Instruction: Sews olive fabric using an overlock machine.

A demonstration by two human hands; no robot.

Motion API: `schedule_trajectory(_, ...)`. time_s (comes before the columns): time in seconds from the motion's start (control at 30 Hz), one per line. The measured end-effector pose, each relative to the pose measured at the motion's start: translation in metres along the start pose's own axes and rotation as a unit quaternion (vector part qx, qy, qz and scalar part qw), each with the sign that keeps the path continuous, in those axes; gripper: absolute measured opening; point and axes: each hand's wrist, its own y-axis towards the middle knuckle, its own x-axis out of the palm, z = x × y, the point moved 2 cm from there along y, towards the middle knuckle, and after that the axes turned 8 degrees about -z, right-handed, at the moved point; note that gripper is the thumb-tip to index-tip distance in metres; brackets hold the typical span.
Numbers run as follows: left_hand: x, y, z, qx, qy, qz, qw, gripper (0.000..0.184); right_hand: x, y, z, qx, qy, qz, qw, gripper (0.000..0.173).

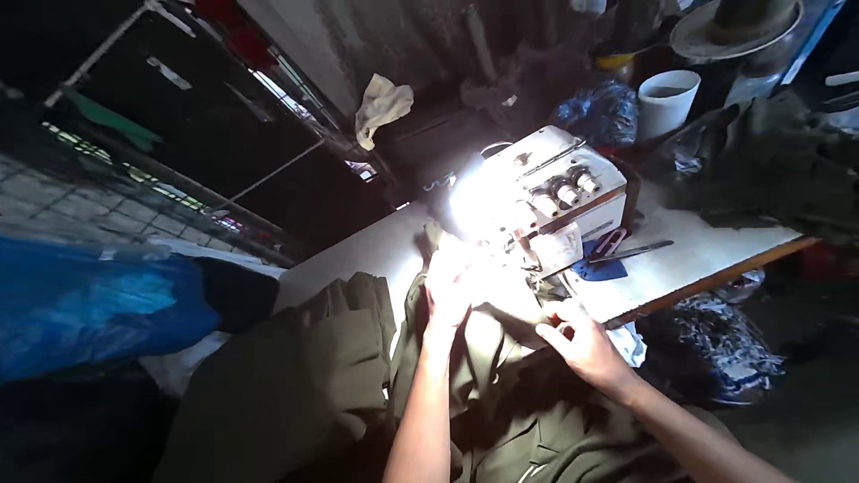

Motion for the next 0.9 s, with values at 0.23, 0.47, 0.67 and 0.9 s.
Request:
schedule_trajectory(0.23,0.019,-0.126,0.022,0.087,0.063,0.179,0.978,0.009,-0.010,-0.029,-0.002,0.039,0.217,-0.008,0.975,0.012)
schedule_trajectory(0.47,0.076,-0.152,0.049,0.143,0.095,0.111,0.979,0.048,-0.006,-0.029,-0.017,0.098,0.406,0.000,0.909,0.006)
schedule_trajectory(0.67,0.072,-0.109,0.051,0.056,0.159,0.149,0.974,0.043,0.000,-0.025,-0.042,0.073,0.460,0.006,0.885,0.008)
schedule_trajectory(0.9,0.023,-0.093,0.037,0.130,0.188,0.009,0.973,0.041,0.008,-0.013,-0.003,-0.026,0.301,0.031,0.953,0.026)
